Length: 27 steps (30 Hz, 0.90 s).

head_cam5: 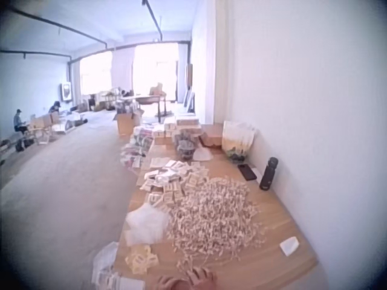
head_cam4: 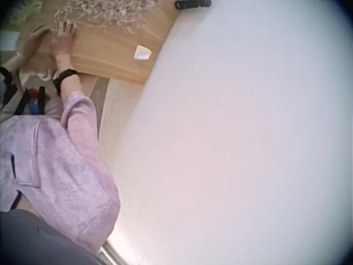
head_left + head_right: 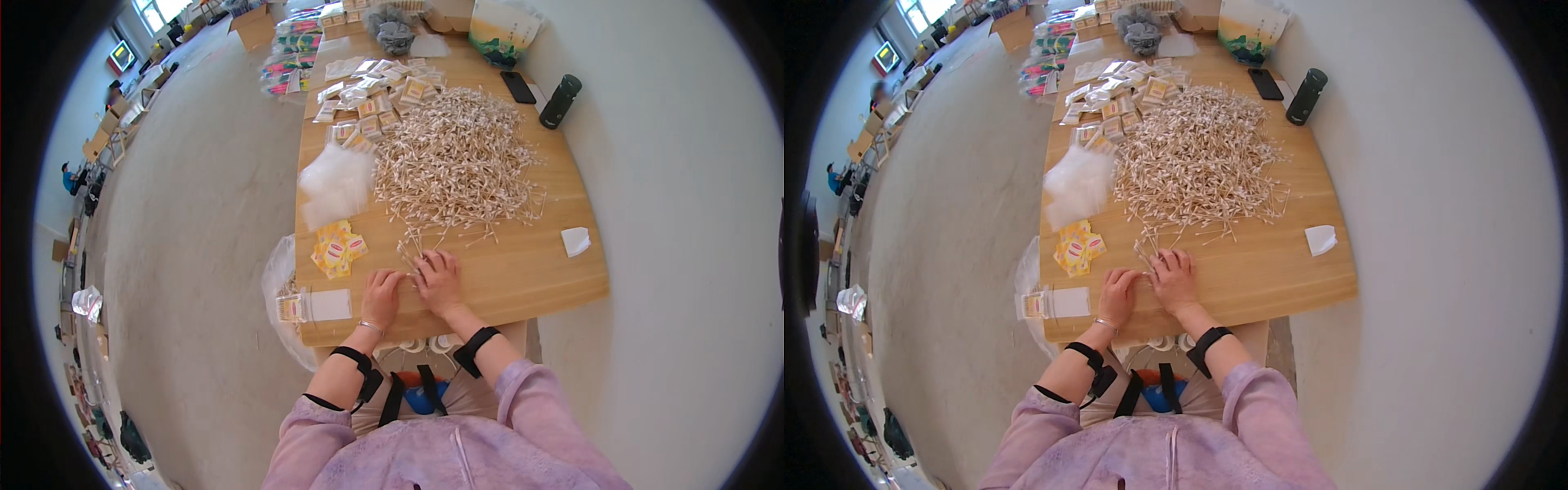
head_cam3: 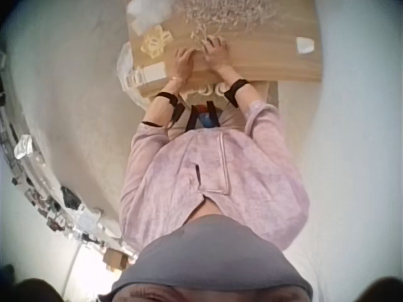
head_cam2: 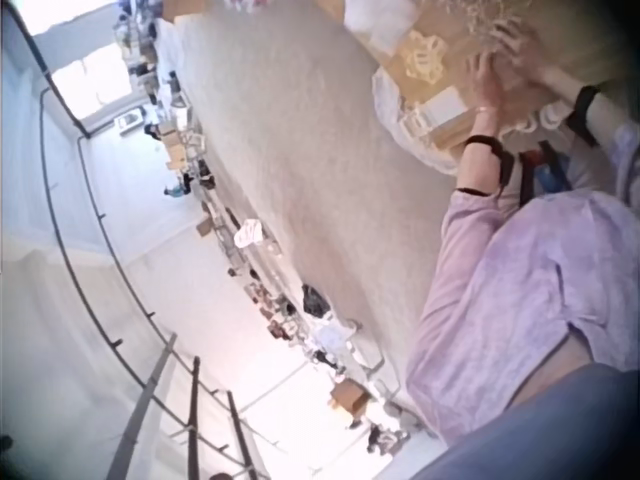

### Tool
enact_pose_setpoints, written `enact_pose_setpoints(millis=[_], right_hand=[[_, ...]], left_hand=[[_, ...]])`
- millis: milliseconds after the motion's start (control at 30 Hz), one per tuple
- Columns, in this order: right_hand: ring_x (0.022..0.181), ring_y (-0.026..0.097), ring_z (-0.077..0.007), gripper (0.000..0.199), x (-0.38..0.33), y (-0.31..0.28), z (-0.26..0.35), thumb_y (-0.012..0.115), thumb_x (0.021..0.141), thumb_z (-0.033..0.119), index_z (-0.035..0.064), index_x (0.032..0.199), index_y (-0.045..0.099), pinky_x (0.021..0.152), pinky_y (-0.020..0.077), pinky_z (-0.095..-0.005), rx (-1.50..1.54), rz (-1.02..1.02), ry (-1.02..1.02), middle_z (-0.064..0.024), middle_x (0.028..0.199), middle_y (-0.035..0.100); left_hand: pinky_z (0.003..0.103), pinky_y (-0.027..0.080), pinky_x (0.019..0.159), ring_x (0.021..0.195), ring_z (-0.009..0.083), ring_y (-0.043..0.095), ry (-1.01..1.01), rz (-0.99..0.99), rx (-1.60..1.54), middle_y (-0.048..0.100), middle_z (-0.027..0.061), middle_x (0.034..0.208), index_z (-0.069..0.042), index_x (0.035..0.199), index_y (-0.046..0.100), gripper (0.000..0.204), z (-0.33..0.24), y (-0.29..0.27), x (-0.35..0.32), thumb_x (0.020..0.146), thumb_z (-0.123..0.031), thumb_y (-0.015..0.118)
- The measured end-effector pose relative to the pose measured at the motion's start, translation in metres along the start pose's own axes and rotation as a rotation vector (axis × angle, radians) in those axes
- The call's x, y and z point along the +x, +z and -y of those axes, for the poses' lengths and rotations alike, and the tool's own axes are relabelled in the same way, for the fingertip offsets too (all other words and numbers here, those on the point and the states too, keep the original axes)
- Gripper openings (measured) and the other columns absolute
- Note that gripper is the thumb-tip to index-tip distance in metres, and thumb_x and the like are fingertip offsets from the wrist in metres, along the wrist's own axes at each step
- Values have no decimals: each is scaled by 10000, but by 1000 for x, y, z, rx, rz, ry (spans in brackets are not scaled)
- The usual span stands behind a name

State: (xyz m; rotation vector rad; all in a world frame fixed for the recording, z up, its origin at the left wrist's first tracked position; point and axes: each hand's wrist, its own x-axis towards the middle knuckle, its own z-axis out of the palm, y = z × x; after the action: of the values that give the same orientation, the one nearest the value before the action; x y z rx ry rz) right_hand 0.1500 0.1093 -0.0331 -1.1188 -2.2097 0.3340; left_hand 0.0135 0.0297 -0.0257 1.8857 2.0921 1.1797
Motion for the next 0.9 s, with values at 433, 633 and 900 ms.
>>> enact_pose_setpoints(millis=[433,633,900], right_hand=[[1011,501,-236,124,1,0,-8,664,754,169,154,878,665,875,385,-409,-63,-106,48,16,990,600],[992,505,-234,106,-11,-8,-4,656,766,173,147,867,670,888,373,-406,28,-67,35,7,976,605],[992,511,-230,145,9,-12,-21,669,749,200,210,893,688,910,366,-404,-87,-93,109,14,984,593]], left_hand=[[369,421,874,961,257,544,124,67,119,597,53,984,-140,1008,633,283,-4,5,-14,737,-71,583],[367,433,858,936,264,554,56,51,32,601,79,942,-113,978,649,234,-11,1,-17,768,-41,575],[394,433,800,901,277,566,60,20,-44,614,88,918,-102,905,649,146,-32,15,9,762,-131,664]])
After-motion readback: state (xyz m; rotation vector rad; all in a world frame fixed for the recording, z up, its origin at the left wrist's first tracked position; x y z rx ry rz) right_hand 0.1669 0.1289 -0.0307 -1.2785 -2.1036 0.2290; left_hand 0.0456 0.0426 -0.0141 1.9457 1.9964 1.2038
